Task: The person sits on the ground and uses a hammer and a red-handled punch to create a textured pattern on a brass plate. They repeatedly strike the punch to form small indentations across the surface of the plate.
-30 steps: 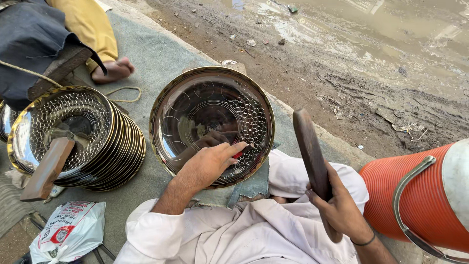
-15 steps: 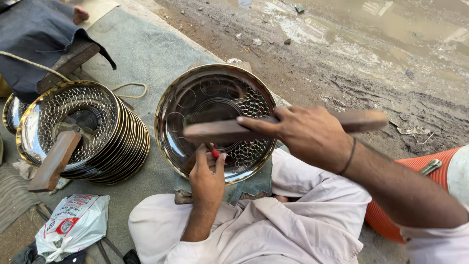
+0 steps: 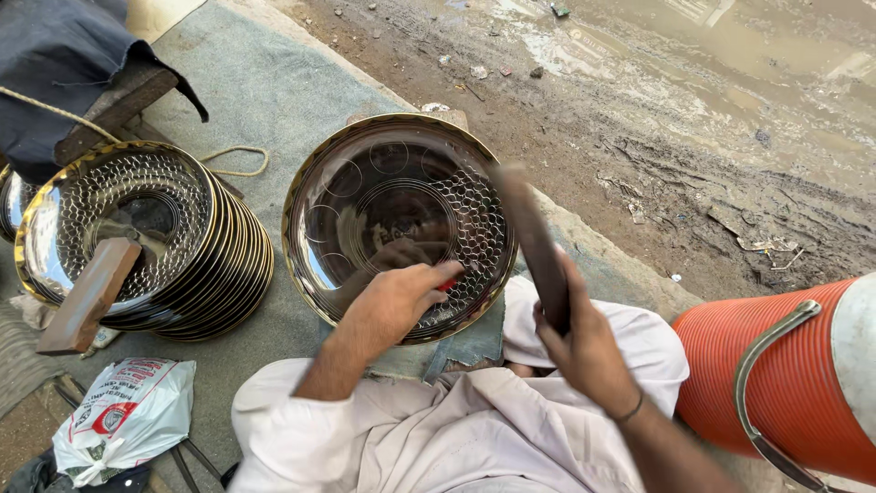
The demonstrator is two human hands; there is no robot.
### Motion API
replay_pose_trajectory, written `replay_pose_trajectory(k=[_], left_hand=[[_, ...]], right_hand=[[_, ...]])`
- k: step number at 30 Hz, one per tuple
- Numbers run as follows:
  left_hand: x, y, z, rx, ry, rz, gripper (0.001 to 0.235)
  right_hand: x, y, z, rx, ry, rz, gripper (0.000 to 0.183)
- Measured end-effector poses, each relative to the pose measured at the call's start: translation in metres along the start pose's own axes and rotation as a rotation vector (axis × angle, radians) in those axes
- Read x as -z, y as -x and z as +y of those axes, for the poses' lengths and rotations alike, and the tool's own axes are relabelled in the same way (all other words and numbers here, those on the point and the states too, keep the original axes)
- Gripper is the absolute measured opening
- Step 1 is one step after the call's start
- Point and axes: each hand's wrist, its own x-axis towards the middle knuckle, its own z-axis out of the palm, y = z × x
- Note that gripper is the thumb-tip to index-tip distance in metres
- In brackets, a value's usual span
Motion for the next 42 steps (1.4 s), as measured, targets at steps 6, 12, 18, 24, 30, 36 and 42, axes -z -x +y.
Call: replay_pose_trajectory(k=[6,12,18,24,30,36,42], left_hand=[[0.01,-0.022,0.005,-0.02,-0.197,-0.45,0.043],[0.011,-0.013,0.009,0.096,-0.203,-0.251,0.04],[0.006,0.006,0.011,0.288,-0.003,0.041,0.045],[-0.016,0.026,0.014,0.226,-0.052,0.494,0.047],[-0.046,0.036,0.024,0.651,0.15,0.7,0.045],[-0.05,0.038,0.027,0.77,0.213,0.686,0.041],[-0.052,0.029,0.024,0.627,0.161,0.648,0.048]], right_hand=[[-0.059,0.073,0.012,-0.457,-0.23,0.142,0.088],[-0.045,0.045,0.033,-0.621,-0.415,-0.028,0.093],[-0.006,-0.028,0.044,-0.143,-0.233,-0.217,0.094],[0.029,-0.117,0.015,0.078,0.343,-0.566,0.087],[0.026,-0.177,-0.044,0.246,0.712,-0.757,0.082],[0.027,-0.192,-0.083,0.317,0.807,-0.868,0.068],[0.036,-0.192,-0.085,0.33,0.673,-0.751,0.08]])
